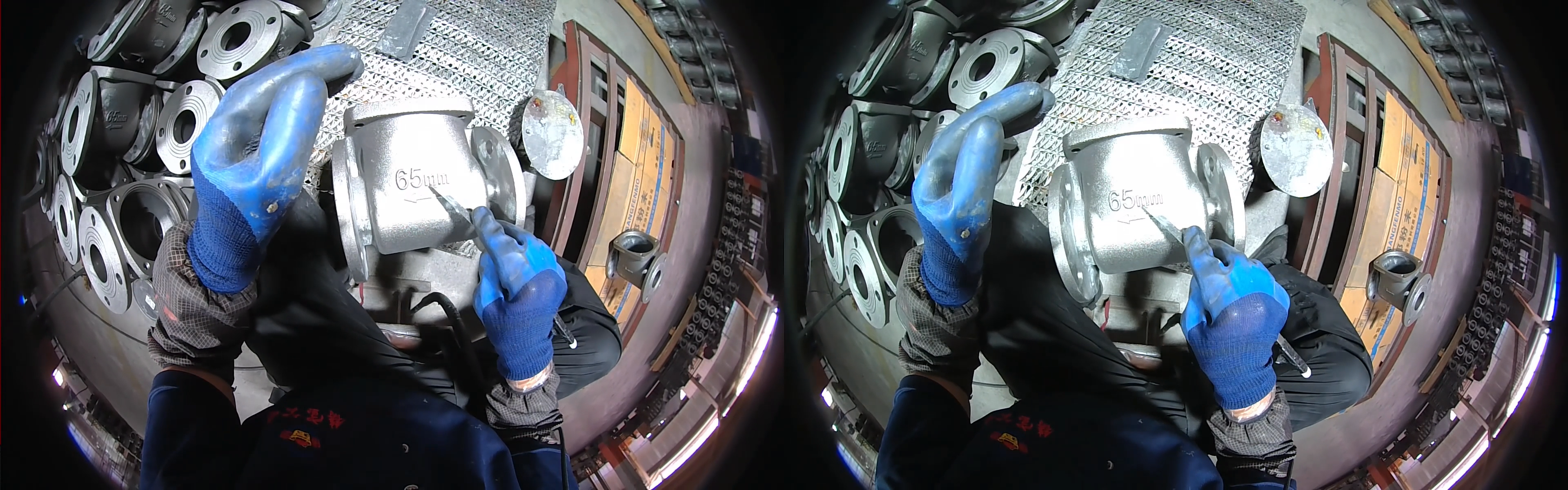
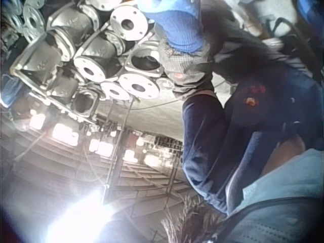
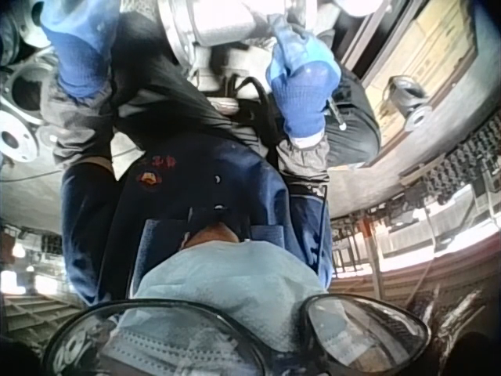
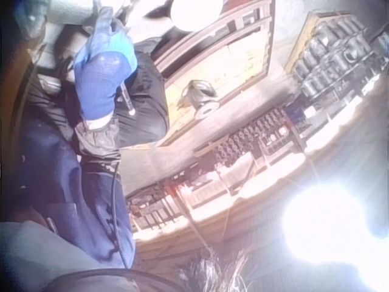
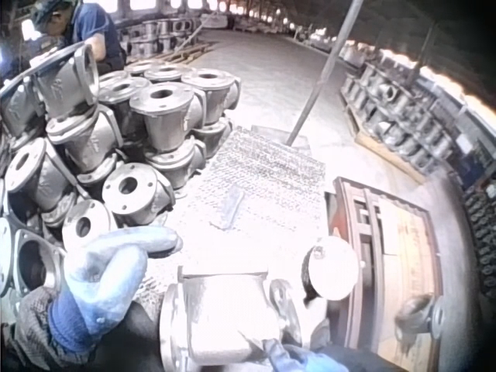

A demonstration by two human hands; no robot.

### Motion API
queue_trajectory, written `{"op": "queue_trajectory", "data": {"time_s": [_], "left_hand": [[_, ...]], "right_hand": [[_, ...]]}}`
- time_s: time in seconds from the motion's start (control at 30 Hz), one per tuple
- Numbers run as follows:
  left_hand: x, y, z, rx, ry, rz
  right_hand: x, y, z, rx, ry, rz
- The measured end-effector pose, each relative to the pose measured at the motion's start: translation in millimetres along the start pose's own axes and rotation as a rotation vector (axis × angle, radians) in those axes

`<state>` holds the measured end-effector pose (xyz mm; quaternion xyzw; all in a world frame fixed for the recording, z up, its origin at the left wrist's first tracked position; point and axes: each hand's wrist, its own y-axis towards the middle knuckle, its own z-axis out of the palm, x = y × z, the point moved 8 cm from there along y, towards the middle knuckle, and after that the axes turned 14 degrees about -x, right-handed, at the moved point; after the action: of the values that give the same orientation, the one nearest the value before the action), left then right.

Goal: The person holds a metal valve body by hand and uses a pneumatic tool to polish the exterior surfaces and the interior flange area, moving the tool in localized circular motions across different sections of the part.

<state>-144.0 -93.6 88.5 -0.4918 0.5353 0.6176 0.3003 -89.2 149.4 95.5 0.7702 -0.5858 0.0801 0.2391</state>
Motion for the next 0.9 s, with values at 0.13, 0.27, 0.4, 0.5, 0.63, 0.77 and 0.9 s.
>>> {"op": "queue_trajectory", "data": {"time_s": [0.13,0.27,0.4,0.5,0.63,0.77,0.9], "left_hand": [[2.1,-1.6,-1.9,-0.001,0.022,0.004],[5.2,-2.5,-5.5,-0.021,0.081,-0.046],[12.7,0.8,-1.0,-0.018,-0.023,-0.155],[12.0,0.5,-2.5,-0.026,-0.008,-0.126],[15.7,-3.0,-10.1,-0.058,0.01,-0.146],[18.0,-16.6,-16.9,-0.048,0.236,-0.212],[18.6,-39.9,-16.0,-0.049,0.444,-0.272]], "right_hand": [[1.2,1.3,0.3,-0.022,0.021,0.002],[1.8,2.4,1.9,-0.026,-0.008,-0.048],[1.0,-0.3,-2.7,-0.035,0.021,-0.035],[-4.5,0.5,-8.3,-0.019,0.042,0.041],[-15.2,1.0,-21.6,-0.103,0.154,0.093],[-27.8,2.3,-27.4,-0.26,0.339,0.158],[-53.5,5.0,-22.8,-0.423,0.467,0.235]]}}
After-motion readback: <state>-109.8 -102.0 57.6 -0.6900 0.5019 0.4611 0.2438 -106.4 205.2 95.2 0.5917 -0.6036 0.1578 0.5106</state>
